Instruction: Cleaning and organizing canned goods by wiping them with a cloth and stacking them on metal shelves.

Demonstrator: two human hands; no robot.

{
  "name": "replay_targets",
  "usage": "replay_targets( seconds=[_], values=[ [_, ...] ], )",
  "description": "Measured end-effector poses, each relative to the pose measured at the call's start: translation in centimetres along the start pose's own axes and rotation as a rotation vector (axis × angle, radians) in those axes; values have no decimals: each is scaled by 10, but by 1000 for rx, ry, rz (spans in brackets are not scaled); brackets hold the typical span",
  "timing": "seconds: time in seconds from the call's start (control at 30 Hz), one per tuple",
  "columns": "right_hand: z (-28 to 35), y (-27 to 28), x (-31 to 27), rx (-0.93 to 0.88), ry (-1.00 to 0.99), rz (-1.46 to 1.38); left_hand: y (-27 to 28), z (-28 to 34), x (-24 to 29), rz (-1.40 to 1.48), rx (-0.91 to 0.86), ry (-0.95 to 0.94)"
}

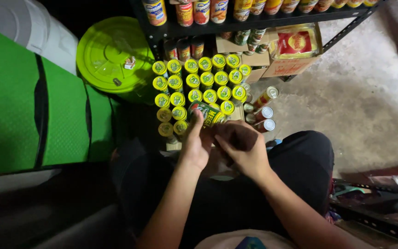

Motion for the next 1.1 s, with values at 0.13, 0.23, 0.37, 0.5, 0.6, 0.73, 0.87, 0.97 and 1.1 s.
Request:
replay_targets(
  seconds=[0.13,0.23,0.37,0.5,0.6,0.73,0.87,0.97,1.1],
  values=[
    [0,4,14,29,-101,4,8,-1,-5,-12,-26,-36],
    [6,4,18,35,-109,52,39,-7,-22,3,8,-31],
    [9,-1,23,20,-124,55,15,1,-8,73,-26,-62],
    [11,-5,29,2,-162,67,26,3,-14,91,-1,-30],
    [7,-8,35,2,-162,47,27,-3,-13,77,53,-52],
    [2,-4,32,-29,-96,77,27,-3,-16,95,19,7],
    [-9,5,35,26,-94,120,48,-10,-26,71,-52,-13],
    [-15,8,41,96,-180,23,42,-7,-20,67,-39,-41],
    [-4,-2,32,96,-239,-36,38,-6,-16,26,-132,-117]
  ],
)
Point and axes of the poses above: each hand's wrist, its own z-axis away from the middle knuckle, its own y-axis out of the back of the hand, x = y × z, the point moved 2 cm from there along -z, towards the middle knuckle, and after that the axes turned 6 degrees about -y, right-handed, at the moved point
